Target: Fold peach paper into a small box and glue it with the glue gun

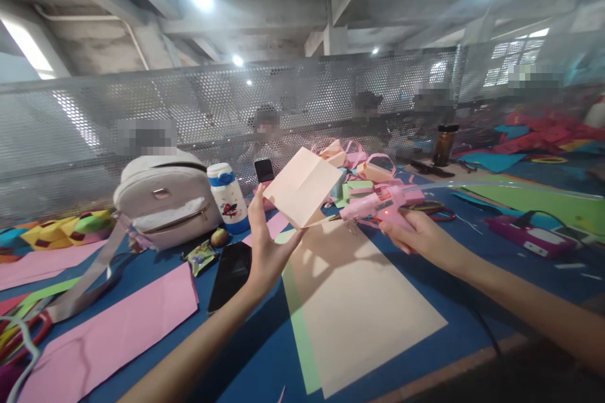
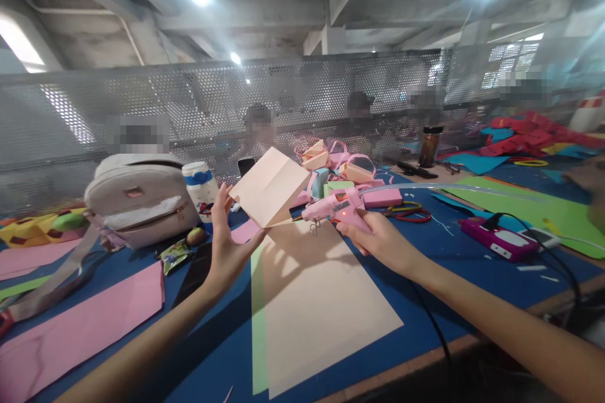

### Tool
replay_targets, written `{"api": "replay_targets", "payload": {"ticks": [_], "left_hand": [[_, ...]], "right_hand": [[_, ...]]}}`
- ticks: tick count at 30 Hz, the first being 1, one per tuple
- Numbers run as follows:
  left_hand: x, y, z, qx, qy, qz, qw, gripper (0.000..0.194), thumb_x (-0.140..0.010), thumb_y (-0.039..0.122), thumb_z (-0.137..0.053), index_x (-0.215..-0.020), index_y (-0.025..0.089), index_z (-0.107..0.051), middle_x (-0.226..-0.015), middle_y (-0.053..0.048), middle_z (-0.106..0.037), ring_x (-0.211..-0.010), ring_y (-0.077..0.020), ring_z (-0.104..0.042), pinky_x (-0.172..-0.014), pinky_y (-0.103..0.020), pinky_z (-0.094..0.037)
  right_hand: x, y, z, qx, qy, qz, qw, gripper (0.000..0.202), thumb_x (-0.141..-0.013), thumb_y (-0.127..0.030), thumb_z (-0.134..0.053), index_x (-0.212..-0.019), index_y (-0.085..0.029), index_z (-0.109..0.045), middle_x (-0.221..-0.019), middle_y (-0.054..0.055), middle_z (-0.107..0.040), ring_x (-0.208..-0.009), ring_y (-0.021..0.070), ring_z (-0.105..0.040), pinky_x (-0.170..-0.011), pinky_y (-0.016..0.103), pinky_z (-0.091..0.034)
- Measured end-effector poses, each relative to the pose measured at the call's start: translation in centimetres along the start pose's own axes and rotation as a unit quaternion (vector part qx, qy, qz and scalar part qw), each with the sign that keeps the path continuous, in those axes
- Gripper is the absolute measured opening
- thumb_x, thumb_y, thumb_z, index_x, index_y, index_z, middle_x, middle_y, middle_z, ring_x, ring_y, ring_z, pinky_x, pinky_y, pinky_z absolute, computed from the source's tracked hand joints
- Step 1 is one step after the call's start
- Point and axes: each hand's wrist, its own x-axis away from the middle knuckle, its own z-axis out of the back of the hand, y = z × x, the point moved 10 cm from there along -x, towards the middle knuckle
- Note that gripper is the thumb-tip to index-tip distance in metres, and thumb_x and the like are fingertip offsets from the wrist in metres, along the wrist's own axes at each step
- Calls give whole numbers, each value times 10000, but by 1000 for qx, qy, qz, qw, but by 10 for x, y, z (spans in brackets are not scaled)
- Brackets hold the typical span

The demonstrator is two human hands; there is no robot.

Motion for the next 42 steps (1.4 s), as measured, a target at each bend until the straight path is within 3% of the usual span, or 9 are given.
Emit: {"api": "replay_targets", "payload": {"ticks": [12,17,22,28,33,38,42], "left_hand": [[-1,3,1,1,7,-5,1000,1009,-764,395,-807,-1551,346,-179,-1622,-118,-257,-1476,-348,-283,-1202,-562,-257],[0,0,1,4,6,2,1000,1017,-764,400,-805,-1553,358,-163,-1626,-113,-246,-1477,-345,-283,-1200,-569,-258],[0,-2,1,3,5,13,1000,1007,-780,415,-789,-1558,346,-152,-1630,-117,-235,-1476,-350,-286,-1204,-557,-258],[0,3,0,6,-1,-4,1000,990,-784,393,-790,-1553,356,-168,-1626,-109,-251,-1483,-352,-269,-1203,-562,-257],[1,-1,0,18,1,8,1000,1015,-770,398,-801,-1554,369,-158,-1639,-94,-225,-1476,-341,-287,-1212,-549,-247],[1,-5,0,38,4,22,999,1029,-764,393,-805,-1556,369,-149,-1633,-92,-236,-1468,-328,-306,-1214,-542,-243],[0,-7,0,47,5,28,999,1057,-746,400,-821,-1558,362,-146,-1609,-104,-284,-1463,-326,-317,-1215,-532,-249]], "right_hand": [[1,-8,-6,-31,-19,9,999,636,-836,-762,-497,-516,-220,-406,-478,-16,-438,-487,118,-394,-513,283,-286],[-2,-1,-1,-39,5,3,999,636,-841,-749,-510,-507,-216,-415,-484,-11,-439,-488,118,-393,-512,282,-291],[-2,1,-3,-35,-7,1,999,640,-838,-747,-517,-505,-212,-407,-481,-14,-431,-497,118,-410,-524,277,-308],[-1,-4,-7,-97,-7,-10,995,601,-784,-776,-564,-754,-175,-566,-496,-52,-432,-471,107,-382,-469,255,-282],[-6,-4,-2,-116,6,-1,993,619,-820,-760,-545,-566,-204,-445,-470,-38,-416,-457,92,-357,-472,262,-280],[-21,7,16,-154,10,11,988,661,-869,-756,-477,-502,-214,-387,-437,-31,-403,-457,99,-394,-513,273,-331],[-34,37,30,-133,-1,-32,991,654,-751,-824,-565,-572,-216,-403,-471,-53,-414,-436,95,-406,-477,270,-327]]}}
